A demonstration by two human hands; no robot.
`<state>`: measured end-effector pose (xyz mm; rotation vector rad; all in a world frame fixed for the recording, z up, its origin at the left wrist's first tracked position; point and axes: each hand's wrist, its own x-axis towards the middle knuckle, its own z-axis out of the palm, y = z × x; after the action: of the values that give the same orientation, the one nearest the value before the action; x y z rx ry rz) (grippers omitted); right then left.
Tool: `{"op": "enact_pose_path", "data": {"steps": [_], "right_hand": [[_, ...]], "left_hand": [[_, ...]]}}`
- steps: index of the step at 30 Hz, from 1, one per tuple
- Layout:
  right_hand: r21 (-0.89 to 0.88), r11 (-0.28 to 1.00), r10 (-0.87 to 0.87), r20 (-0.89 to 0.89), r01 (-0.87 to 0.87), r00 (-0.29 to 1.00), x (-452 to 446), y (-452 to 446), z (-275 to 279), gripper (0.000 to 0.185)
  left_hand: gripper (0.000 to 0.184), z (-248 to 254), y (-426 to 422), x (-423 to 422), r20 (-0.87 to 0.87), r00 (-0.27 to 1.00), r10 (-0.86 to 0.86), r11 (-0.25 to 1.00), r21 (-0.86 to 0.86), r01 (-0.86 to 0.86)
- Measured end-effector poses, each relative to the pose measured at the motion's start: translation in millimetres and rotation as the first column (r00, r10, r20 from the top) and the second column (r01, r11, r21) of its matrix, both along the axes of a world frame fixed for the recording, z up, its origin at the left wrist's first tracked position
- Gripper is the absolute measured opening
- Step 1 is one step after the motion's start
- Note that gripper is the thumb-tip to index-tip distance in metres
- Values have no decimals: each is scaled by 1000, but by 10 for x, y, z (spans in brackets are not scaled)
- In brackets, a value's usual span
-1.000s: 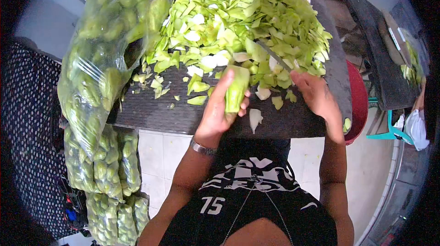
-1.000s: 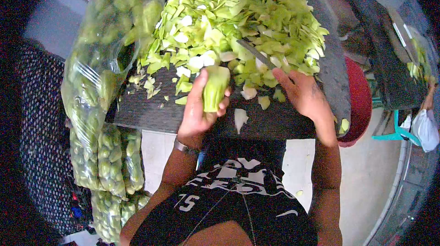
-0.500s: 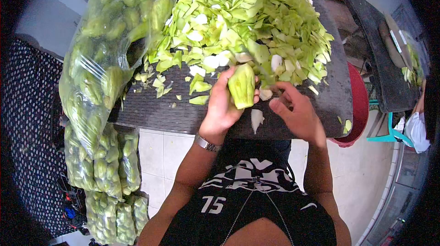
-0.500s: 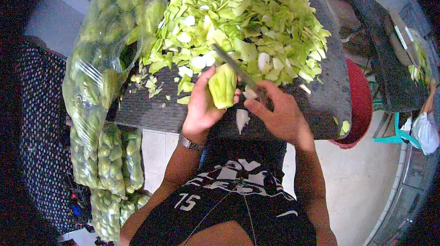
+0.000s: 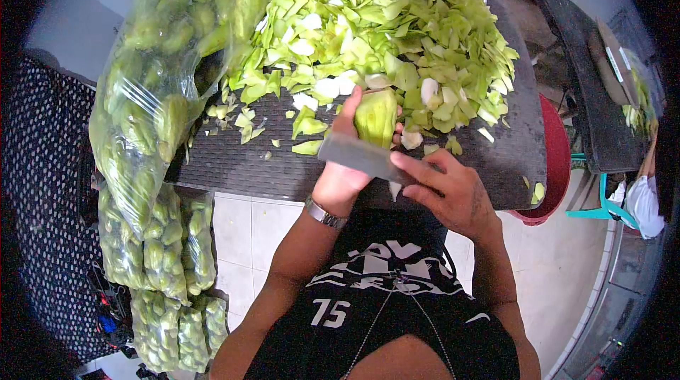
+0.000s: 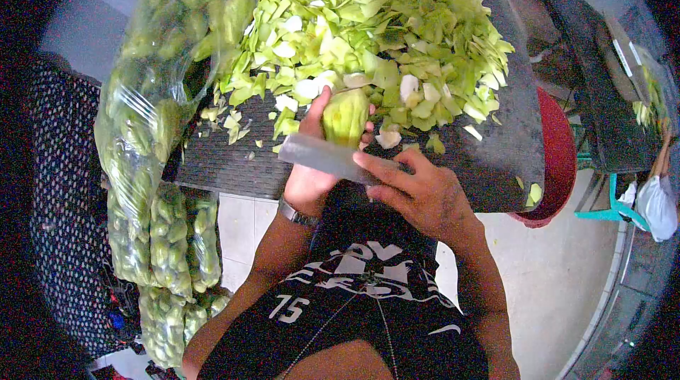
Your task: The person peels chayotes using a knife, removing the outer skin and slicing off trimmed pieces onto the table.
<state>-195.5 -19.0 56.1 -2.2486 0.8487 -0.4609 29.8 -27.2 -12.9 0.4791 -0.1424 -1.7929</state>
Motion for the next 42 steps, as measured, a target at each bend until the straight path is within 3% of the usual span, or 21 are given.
{"op": "enact_pose_path", "data": {"steps": [3, 4, 7, 8, 12, 15, 20, 23, 24, 27, 30, 33, 38, 42], "right_hand": [[21, 993, -114, 114, 112, 987, -25, -27, -73, 50], [26, 987, -162, 147, 160, 976, -36, -41, -80, 49], [53, 969, -246, 213, 241, 945, -60, -83, -57, 51], [35, 966, -256, 282, 257, 924, -67, -100, -111, 52], [46, 955, -294, 264, 293, 918, -107, -130, -92, 52], [56, 954, -298, 263, 293, 918, -105, -128, -75, 52], [30, 972, -232, 216, 231, 948, -92, -110, -27, 53], [21, 980, -201, 161, 200, 966, -111, -87, -50, 54], [15, 980, -197, 143, 197, 970, -112, -87, -50, 53], [-16, 981, -189, 88, 191, 978, -126, -73, -46, 53], [-39, 983, -180, 30, 181, 983, -133, -37, -34, 52], [-19, 983, -180, -8, 180, 984, -128, -6, -15, 52], [-165, 982, -106, -117, 86, 987, -140, -19, -65, 51], [-158, 982, -110, -67, 99, 992, -147, -23, -97, 52]], "left_hand": [[56, -14, -33, -120, -27, 978, 206, 978, 49, -205], [55, 5, -34, -119, 55, 963, 262, 964, 32, -264], [56, 168, 12, -112, -99, 941, 324, 945, -4, -326], [60, 70, 22, -77, -167, 928, 332, 931, -99, -351], [62, 340, 138, -161, -325, 917, 231, 945, -150, -291], [56, 262, 109, -227, -121, 968, 220, 971, -65, -229], [41, 105, 122, -295, -194, 974, 117, 988, 126, -94], [44, -19, 176, -238, -233, 969, -78, 997, -44, 69], [43, -16, 211, -243, -124, 989, -76, 997, 4, 77], [50, -108, 229, -291, -198, 980, 9, 994, -106, -30], [56, 95, 220, -375, 45, 989, 144, 990, -12, -143], [59, 57, 216, -387, 203, 961, 190, 982, -27, -189], [52, 75, 202, -421, 156, 967, 199, 980, -46, -194], [49, 23, 238, -419, 159, 963, 219, 976, -37, -215]]}}
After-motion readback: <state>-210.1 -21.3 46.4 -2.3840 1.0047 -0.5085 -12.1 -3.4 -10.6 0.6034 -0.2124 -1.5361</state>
